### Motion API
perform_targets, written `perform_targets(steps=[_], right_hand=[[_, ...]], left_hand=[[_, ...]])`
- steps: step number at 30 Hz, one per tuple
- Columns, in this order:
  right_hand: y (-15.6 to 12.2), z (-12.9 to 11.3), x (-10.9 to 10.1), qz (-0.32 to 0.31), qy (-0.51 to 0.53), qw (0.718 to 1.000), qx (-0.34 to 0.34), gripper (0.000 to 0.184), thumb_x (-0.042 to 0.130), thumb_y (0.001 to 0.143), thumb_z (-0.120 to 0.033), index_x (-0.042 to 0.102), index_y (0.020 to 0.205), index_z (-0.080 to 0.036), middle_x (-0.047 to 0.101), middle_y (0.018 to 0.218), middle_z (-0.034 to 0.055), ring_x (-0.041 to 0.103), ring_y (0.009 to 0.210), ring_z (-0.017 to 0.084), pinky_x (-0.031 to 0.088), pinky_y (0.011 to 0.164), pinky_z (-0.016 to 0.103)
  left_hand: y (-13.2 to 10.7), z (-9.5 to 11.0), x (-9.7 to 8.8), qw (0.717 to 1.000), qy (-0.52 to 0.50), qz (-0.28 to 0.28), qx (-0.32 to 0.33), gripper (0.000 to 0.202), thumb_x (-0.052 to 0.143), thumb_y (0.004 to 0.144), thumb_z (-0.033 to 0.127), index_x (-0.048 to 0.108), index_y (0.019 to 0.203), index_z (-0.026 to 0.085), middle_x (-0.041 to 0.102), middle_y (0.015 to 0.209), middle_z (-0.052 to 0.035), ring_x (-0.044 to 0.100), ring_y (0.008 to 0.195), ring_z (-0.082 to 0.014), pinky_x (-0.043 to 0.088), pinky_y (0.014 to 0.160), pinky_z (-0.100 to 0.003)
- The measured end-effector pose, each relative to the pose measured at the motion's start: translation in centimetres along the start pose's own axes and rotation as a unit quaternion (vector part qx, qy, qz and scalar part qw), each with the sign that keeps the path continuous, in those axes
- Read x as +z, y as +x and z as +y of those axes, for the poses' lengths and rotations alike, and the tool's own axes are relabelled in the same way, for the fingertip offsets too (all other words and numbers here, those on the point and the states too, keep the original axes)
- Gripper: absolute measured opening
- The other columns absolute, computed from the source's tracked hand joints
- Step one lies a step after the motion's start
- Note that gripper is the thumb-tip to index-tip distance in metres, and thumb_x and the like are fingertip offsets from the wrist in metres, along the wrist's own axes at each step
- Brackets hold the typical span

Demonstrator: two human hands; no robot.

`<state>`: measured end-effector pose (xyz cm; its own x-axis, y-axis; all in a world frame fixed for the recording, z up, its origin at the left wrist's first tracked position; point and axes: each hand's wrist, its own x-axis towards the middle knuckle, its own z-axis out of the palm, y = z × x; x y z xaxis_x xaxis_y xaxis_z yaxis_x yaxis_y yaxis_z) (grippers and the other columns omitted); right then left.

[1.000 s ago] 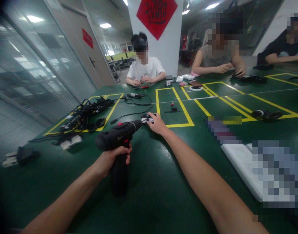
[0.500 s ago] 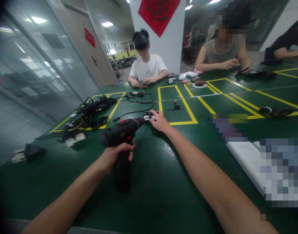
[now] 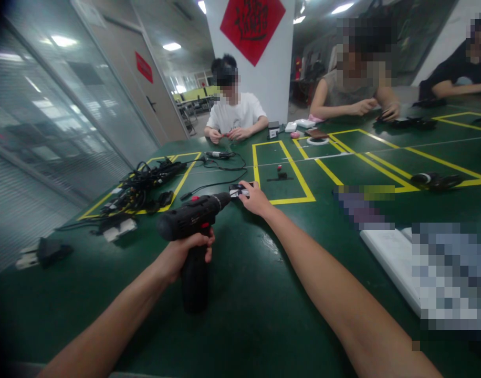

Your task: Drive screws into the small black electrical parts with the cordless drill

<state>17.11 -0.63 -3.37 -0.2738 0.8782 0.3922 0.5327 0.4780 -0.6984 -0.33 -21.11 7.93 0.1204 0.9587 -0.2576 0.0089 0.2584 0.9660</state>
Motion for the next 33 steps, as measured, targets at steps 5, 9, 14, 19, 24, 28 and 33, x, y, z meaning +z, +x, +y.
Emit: perform_targets(steps=[5,9,14,19,24,28,33], right_hand=[[0.03,-0.02,0.04,0.005,-0.001,1.0,-0.009,0.048,0.056,0.087,-0.027,0.051,0.135,-0.023,0.047,0.122,0.0103,0.055,0.116,0.023,0.042,0.105,0.038],[0.05,-0.04,0.03,0.005,0.001,1.0,-0.007,0.048,0.057,0.087,-0.027,0.052,0.134,-0.022,0.047,0.122,0.0108,0.055,0.115,0.024,0.043,0.104,0.039],[-0.01,-0.07,-0.09,0.005,-0.003,1.0,-0.012,0.049,0.058,0.086,-0.026,0.052,0.134,-0.023,0.047,0.122,0.0106,0.056,0.114,0.024,0.044,0.104,0.039],[-0.04,0.14,-0.1,0.001,-0.004,1.0,-0.019,0.052,0.061,0.083,-0.026,0.051,0.134,-0.024,0.046,0.123,0.0097,0.055,0.115,0.024,0.043,0.104,0.039],[-0.03,0.34,-0.05,0.0,-0.005,1.0,-0.018,0.055,0.062,0.082,-0.027,0.049,0.135,-0.025,0.045,0.123,0.0096,0.054,0.116,0.024,0.043,0.105,0.04],[-0.07,0.21,-0.14,-0.003,0.001,1.0,-0.02,0.054,0.06,0.082,-0.025,0.05,0.134,-0.024,0.046,0.122,0.0093,0.055,0.115,0.023,0.043,0.105,0.039],[-0.1,0.01,-0.18,-0.011,-0.001,1.0,-0.006,0.055,0.06,0.083,-0.027,0.048,0.136,-0.025,0.044,0.123,0.01,0.055,0.115,0.024,0.042,0.105,0.04]], left_hand=[[0.02,0.05,0.12,1.0,-0.005,0.007,-0.002,0.021,0.063,0.066,0.024,0.057,0.083,0.014,0.057,0.063,0.0011,0.055,0.048,-0.0105,0.04,0.051,-0.022],[0.14,-0.12,-0.01,1.0,-0.008,0.007,0.0,0.021,0.063,0.065,0.024,0.057,0.083,0.014,0.057,0.066,0.0011,0.056,0.048,-0.0101,0.041,0.051,-0.023],[0.22,-0.3,-0.25,1.0,-0.012,0.0,-0.007,0.021,0.063,0.066,0.025,0.057,0.083,0.014,0.057,0.065,0.0012,0.055,0.048,-0.0103,0.041,0.051,-0.023],[0.2,-0.3,-0.26,1.0,-0.01,0.001,-0.001,0.021,0.063,0.066,0.025,0.057,0.083,0.015,0.056,0.063,0.0013,0.055,0.049,-0.0107,0.04,0.052,-0.023],[0.24,-0.36,-0.27,1.0,-0.009,-0.002,0.0,0.02,0.062,0.067,0.025,0.057,0.083,0.014,0.057,0.064,0.0007,0.054,0.048,-0.0104,0.04,0.052,-0.023],[0.22,-0.33,-0.24,1.0,-0.018,0.001,-0.001,0.019,0.062,0.066,0.024,0.057,0.082,0.014,0.056,0.066,0.0008,0.055,0.049,-0.0103,0.04,0.051,-0.023],[0.18,-0.29,-0.22,1.0,-0.017,0.0,-0.003,0.02,0.062,0.066,0.024,0.057,0.083,0.014,0.056,0.067,0.0008,0.055,0.049,-0.0105,0.041,0.053,-0.024]])
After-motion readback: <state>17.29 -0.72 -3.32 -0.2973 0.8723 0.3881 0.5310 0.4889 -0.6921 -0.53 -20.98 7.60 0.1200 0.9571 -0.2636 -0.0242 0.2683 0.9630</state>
